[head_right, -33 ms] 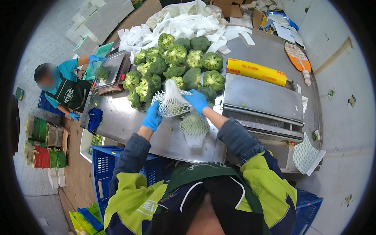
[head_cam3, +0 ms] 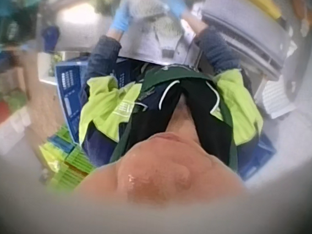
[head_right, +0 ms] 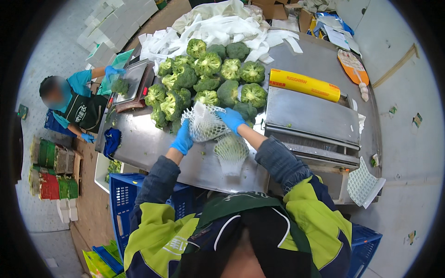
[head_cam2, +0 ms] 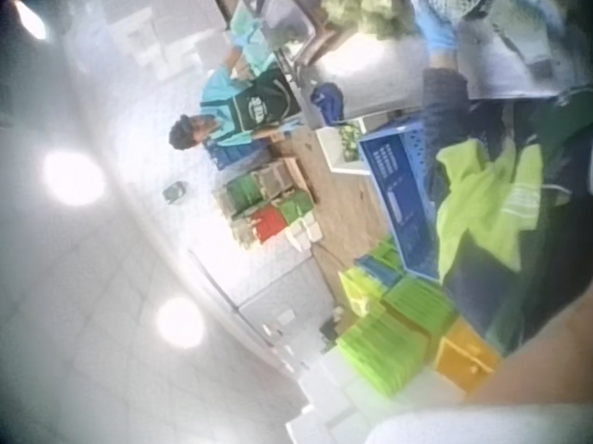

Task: The person places broccoli heads into white mesh nets, weighs some of them on a scale, and wraps the netted broccoli in plastic film using a heat-sealing machine before placing the finished items into a blue crate.

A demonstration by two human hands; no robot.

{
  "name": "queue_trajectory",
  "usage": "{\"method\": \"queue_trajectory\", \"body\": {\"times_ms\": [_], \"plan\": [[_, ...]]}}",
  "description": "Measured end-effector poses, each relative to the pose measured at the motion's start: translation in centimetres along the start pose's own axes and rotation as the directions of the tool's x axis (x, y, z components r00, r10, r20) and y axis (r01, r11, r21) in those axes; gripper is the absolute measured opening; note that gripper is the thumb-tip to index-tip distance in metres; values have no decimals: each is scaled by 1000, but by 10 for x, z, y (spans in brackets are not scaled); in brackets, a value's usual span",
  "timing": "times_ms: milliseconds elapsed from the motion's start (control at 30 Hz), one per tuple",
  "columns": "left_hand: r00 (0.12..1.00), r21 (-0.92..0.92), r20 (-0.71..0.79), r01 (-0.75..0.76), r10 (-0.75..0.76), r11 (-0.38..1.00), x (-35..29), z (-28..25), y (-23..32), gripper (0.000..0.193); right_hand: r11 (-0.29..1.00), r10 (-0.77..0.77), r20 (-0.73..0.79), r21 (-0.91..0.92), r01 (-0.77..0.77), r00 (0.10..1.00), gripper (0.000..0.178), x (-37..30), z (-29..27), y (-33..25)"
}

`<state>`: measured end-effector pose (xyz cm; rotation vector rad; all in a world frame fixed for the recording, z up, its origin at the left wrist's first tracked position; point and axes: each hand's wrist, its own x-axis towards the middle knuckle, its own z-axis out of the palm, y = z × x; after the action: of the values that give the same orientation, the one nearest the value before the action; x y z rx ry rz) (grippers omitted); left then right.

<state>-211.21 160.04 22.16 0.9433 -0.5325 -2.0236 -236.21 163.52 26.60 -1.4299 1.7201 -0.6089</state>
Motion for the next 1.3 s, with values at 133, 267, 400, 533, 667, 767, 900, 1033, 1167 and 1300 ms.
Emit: {"method": "queue_trajectory", "body": {"times_ms": [133, 267, 400, 533, 667, 767, 900, 1033, 1167, 1300], "plan": [[919, 112, 391, 4, -48, 994, 104, -42, -62, 47, 975, -27, 18, 223, 22, 999, 62, 30, 49, 29], [981, 122, 182, 41, -63, 992, 82, -25, -72, 45, 810, 223, 107, 533, -245, 969, 60, 19, 32, 37], [997, 174, -24, 81, -78, 982, -76, 74, 40, 40, 411, 88, 352, 839, -356, 932, 55, -39, -17, 1], [977, -9, 11, 212, -212, 977, -73, 117, 64, 33, -36, 2, 283, 958, -283, 959, 42, -58, -18, 13], [978, 710, -150, 210, -147, 672, -18, 75, 69, 24, 50, 63, 231, 971, -235, 971, 35, -58, -13, -20], [942, 745, 295, -332, 160, 579, 33, 130, 107, 28, 888, -232, 56, 421, 188, 971, 39, -58, -9, -8], [875, 851, 433, -476, 216, 221, 131, 198, 143, 44, 932, -247, 104, 297, 207, 963, 36, -74, 20, 10], [814, 879, 453, -477, 364, -28, 259, 245, 153, 63, 972, -235, 163, 9, 237, 958, 30, -94, 15, 21], [632, 810, 554, -559, 541, -176, 391, 276, 137, 63, 905, -422, -245, -60, 421, 873, 28, -110, -14, 20], [803, 960, 254, -276, 540, -41, 501, 215, 171, 72, 941, -326, -262, 0, 338, 908, 31, -115, -36, 33]]}}
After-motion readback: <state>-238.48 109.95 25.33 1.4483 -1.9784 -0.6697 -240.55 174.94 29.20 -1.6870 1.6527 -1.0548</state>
